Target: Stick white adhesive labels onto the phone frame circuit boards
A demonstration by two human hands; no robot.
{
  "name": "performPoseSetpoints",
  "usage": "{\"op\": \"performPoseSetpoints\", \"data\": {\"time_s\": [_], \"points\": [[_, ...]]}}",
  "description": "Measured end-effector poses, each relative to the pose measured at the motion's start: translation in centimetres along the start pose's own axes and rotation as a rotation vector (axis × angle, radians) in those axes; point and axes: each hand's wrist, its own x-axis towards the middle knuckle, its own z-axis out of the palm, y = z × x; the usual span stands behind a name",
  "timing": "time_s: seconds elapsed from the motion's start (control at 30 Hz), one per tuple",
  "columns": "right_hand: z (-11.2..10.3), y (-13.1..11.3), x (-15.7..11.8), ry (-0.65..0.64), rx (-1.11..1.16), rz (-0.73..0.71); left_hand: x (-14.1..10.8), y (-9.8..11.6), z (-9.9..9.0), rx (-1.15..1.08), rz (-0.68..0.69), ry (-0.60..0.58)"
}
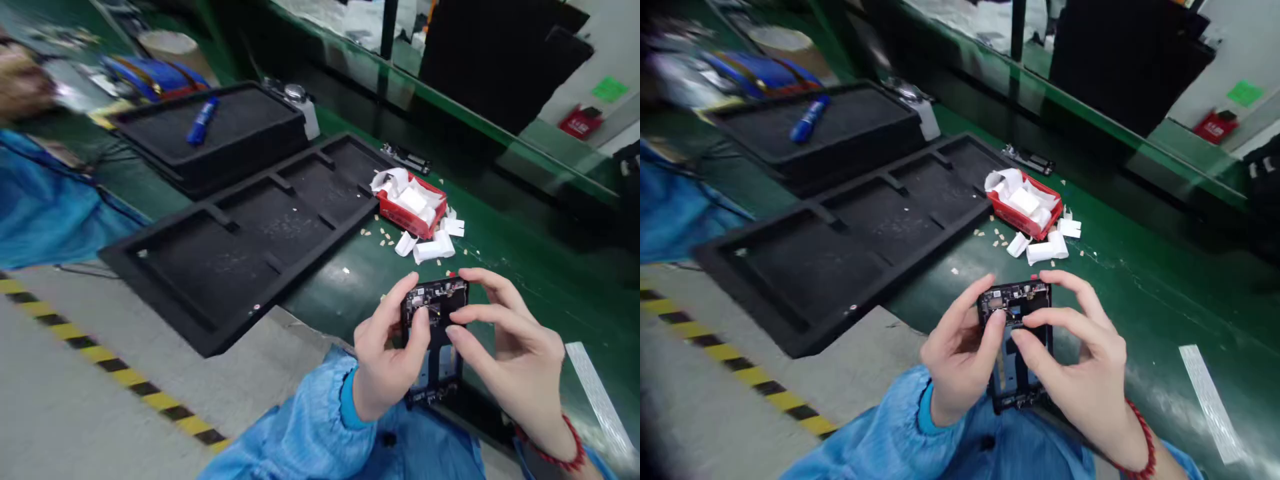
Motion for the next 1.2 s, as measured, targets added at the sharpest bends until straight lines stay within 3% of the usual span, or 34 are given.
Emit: {"op": "performPoseSetpoints", "data": {"time_s": [0.13, 0.67, 1.03, 1.2], "points": [[0.3, -0.1, -1.0, 0.083, 0.01, 0.056, -0.5, 0.4, 0.6, 0.047, 0.054, -0.001], [1.2, -0.3, -1.8, 0.228, -0.05, -0.01, -1.2, 1.5, 1.3, 0.108, 0.145, 0.107], [1.8, -0.7, -1.8, 0.287, -0.053, -0.025, -1.2, 1.3, 1.5, 0.162, 0.186, 0.162], [1.6, -0.4, -2.0, 0.269, -0.036, -0.04, -0.8, 1.7, 1.2, 0.167, 0.15, 0.108]]}}
